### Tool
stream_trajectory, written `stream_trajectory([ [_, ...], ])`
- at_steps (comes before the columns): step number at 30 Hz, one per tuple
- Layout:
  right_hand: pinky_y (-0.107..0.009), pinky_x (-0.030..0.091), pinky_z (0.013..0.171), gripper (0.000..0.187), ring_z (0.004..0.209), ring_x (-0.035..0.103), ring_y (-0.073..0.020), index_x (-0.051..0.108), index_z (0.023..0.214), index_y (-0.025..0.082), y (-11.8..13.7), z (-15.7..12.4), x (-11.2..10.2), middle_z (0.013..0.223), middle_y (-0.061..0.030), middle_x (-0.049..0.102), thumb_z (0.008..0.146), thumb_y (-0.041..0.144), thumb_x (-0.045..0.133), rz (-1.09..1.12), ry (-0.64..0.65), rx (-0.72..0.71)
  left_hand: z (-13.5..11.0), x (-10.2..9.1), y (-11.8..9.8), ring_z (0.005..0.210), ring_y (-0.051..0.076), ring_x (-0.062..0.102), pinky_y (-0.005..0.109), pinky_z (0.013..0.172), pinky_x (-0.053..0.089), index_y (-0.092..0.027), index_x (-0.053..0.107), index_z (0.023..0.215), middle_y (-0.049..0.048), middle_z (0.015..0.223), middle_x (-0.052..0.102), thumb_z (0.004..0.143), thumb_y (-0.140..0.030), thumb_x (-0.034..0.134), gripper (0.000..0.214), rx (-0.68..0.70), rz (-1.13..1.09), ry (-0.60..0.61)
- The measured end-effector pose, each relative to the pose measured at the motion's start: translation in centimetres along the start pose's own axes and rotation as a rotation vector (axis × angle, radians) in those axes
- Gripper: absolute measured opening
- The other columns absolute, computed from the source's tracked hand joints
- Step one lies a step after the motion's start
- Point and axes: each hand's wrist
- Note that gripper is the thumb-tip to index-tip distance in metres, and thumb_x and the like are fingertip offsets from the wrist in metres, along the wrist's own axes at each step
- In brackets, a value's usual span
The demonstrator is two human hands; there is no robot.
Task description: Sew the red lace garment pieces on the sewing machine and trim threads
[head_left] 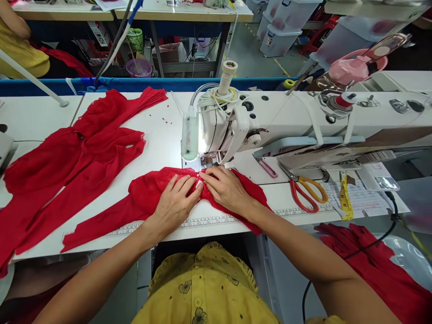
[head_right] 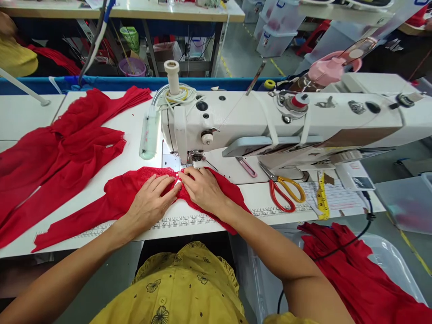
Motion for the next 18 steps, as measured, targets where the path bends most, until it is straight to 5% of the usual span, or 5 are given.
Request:
stream_trajectory([
  [5, -0.039, 0.043, 0.083, 0.035, 0.094, 0.057, -0.0235, 0.063, 0.126, 0.018, 0.0, -0.1, -0.6, 0.111, -0.0104, 0.066, 0.100, 0.015, 0.039, -0.068, -0.030, 0.020, 0.3, -0.2, -0.7, 0.124, 0.027, 0.058, 0.051, 0.117, 0.038, -0.010, 0.061, 0.124, 0.0158, 0.129, 0.066, 0.101, -0.022, 0.046, 0.030, -0.014, -0.118, -0.059],
  [11, -0.045, 0.034, 0.095, 0.030, 0.096, 0.057, -0.0272, 0.065, 0.119, 0.018, 0.3, 0.7, -0.5, 0.108, -0.0109, 0.068, 0.099, 0.016, 0.042, -0.245, -0.033, 0.083, 0.2, -0.4, -0.6, 0.130, 0.032, 0.054, 0.060, 0.117, 0.034, -0.011, 0.048, 0.144, 0.0184, 0.138, 0.060, 0.100, -0.047, 0.047, 0.057, -0.036, -0.115, 0.021],
  [18, -0.034, 0.038, 0.078, 0.009, 0.082, 0.057, -0.0194, 0.060, 0.090, 0.022, 0.6, 1.9, -1.7, 0.093, -0.0023, 0.065, 0.095, 0.025, 0.053, 0.119, 0.137, 0.205, -0.7, -0.5, -1.0, 0.130, 0.033, 0.054, 0.063, 0.118, 0.028, -0.013, 0.057, 0.137, 0.0169, 0.137, 0.061, 0.101, -0.044, 0.047, 0.048, -0.022, -0.057, 0.038],
])
Point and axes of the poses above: each hand's wrist, its own z-axis towards the middle knuckle, its own x-axis out of the palm, y = z × x
